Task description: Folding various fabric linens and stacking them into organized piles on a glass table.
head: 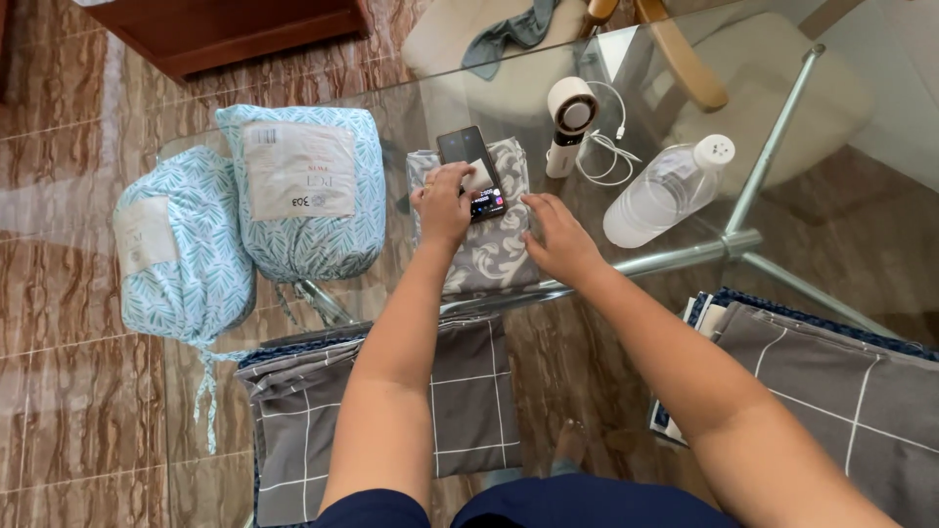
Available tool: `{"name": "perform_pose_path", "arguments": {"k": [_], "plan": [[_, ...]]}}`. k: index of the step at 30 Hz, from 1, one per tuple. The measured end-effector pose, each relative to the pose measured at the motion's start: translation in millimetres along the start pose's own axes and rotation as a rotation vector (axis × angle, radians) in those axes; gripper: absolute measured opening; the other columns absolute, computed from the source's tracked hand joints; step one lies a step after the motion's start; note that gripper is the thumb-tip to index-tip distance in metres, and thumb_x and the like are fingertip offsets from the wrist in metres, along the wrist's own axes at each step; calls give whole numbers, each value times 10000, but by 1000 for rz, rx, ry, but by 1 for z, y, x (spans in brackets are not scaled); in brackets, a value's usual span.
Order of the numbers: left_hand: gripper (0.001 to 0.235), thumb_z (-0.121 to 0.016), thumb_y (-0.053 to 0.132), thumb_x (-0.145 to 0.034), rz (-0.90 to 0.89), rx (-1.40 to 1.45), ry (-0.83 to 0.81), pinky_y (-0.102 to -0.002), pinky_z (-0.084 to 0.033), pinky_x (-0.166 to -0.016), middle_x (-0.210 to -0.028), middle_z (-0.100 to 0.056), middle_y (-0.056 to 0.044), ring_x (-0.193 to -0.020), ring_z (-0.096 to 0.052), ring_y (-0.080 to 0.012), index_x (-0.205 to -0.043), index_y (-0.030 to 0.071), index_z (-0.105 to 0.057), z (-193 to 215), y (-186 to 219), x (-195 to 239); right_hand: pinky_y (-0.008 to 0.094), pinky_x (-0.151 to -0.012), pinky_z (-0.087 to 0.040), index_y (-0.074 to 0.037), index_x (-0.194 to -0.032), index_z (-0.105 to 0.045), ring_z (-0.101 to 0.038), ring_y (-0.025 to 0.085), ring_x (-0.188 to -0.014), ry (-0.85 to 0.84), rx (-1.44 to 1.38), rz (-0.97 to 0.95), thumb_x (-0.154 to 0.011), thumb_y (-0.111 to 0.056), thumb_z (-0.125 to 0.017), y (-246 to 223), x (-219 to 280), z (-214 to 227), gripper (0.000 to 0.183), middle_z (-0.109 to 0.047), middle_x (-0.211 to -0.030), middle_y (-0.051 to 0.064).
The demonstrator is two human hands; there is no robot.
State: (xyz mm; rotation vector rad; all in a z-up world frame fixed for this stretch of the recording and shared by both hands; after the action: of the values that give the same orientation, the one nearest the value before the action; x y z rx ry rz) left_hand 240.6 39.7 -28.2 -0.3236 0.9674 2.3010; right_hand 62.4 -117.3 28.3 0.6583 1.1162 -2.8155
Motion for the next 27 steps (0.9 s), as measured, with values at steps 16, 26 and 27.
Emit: {"name": "perform_pose_path", "arguments": {"k": [16,26,27], "plan": [[390,-776,197,-817,7,-43,-88,-495,-296,-999,-1324,-655,46,-1325,-523,-198,-1188,237,-662,-9,-5,14,448,-1046,-476,-58,-1415,-486,-549,408,-1267,-22,21,-91,-898,-118,-692,-13,4,0,560,-538,-1383,208],[644,-793,257,-820,-41,-154,-23,-512,-265,-1071,-1544,-517,-5,-1463,-398,-258,-1419,280,-560,50,22,65,462,-1059,-463,-37,-1403,-507,-534,432,-1261,-62,33,14,-865,-95,-715,-41,22,1,580,-536,-1356,242],[603,-771,246,-851,-75,-138,4,-507,-274,-1087,-1529,-535,-4,-1469,-406,-263,-1418,259,-569,62,24,82,460,-1067,-465,-38,-1395,-507,-538,427,-1272,-67,30,37,-867,-98,-717,-50,25,-1,572,-542,-1361,233]]}}
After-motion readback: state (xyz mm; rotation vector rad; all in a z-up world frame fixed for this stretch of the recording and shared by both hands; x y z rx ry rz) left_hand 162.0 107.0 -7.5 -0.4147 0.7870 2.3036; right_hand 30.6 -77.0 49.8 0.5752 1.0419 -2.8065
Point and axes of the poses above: each hand's wrist, its own x-axis away from the middle knuckle, its own z-axis out of the back of the hand, y = z × x, the point moved 1 cm from there along -x, towards the middle knuckle
